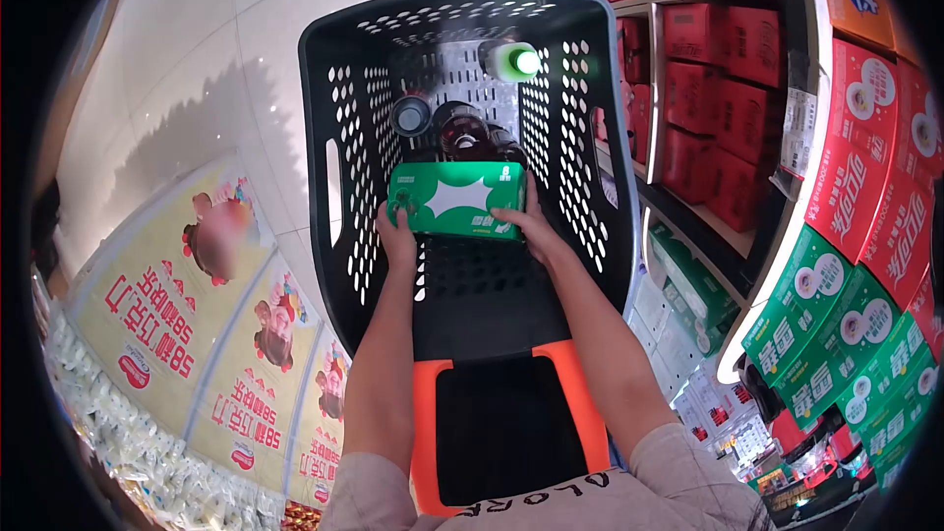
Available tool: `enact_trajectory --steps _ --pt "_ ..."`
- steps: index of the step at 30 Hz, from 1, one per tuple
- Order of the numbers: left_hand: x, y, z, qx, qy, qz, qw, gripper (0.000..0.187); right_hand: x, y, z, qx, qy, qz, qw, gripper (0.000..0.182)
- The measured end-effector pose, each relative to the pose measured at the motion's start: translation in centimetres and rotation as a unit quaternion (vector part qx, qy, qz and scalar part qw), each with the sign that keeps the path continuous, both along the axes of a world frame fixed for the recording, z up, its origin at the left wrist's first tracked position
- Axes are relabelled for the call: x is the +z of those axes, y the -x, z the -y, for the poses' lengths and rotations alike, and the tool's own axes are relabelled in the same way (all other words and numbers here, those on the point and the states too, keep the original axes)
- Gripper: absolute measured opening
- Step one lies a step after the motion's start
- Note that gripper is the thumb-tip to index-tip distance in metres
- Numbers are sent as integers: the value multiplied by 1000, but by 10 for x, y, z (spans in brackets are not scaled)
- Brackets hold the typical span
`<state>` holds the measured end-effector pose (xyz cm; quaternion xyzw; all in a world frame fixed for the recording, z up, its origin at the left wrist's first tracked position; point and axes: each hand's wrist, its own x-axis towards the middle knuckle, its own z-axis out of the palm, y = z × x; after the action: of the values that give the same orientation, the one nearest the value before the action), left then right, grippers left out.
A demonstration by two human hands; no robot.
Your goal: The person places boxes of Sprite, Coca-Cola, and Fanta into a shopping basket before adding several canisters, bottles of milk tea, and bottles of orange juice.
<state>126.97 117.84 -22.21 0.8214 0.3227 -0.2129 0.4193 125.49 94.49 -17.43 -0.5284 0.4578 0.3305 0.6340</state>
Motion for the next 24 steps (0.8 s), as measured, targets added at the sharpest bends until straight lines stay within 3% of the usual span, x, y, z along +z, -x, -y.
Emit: enact_trajectory --steps 2,3,6,7,9,11,12,15,19,21,24 --pt "-9 2 1 -4 -21 23 1000 34 8 -5 -4 -20 14 2 1000 110" --pt "-7 2 1 -69 -49 -1 996 32 11 -9 -6 -30 23 4 999 110" --pt "2 4 2 -247 -138 -36 958 28 37 -14 -41 159 247 59 954 113" --pt "8 7 7 -195 -95 -53 975 30 48 -15 -58 218 320 86 918 113" --pt "25 0 13 14 78 -205 976 39 51 -27 -86 274 382 101 877 112" --pt "13 12 7 -25 39 -195 980 48 42 -35 -113 308 419 103 848 111" --pt "26 2 10 35 80 -205 975 51 31 -36 -125 295 420 105 852 109" --pt "57 -42 15 283 288 -246 881 49 -6 -36 -154 311 437 93 839 101" --pt "-20 -37 0 78 212 -180 957 47 -65 -36 -179 307 496 62 810 81" --pt "-40 -30 1 88 232 -163 955 52 -83 -34 -174 330 473 61 815 73" --pt "-60 -17 5 99 220 -138 961 55 -99 -22 -163 286 402 160 855 73"
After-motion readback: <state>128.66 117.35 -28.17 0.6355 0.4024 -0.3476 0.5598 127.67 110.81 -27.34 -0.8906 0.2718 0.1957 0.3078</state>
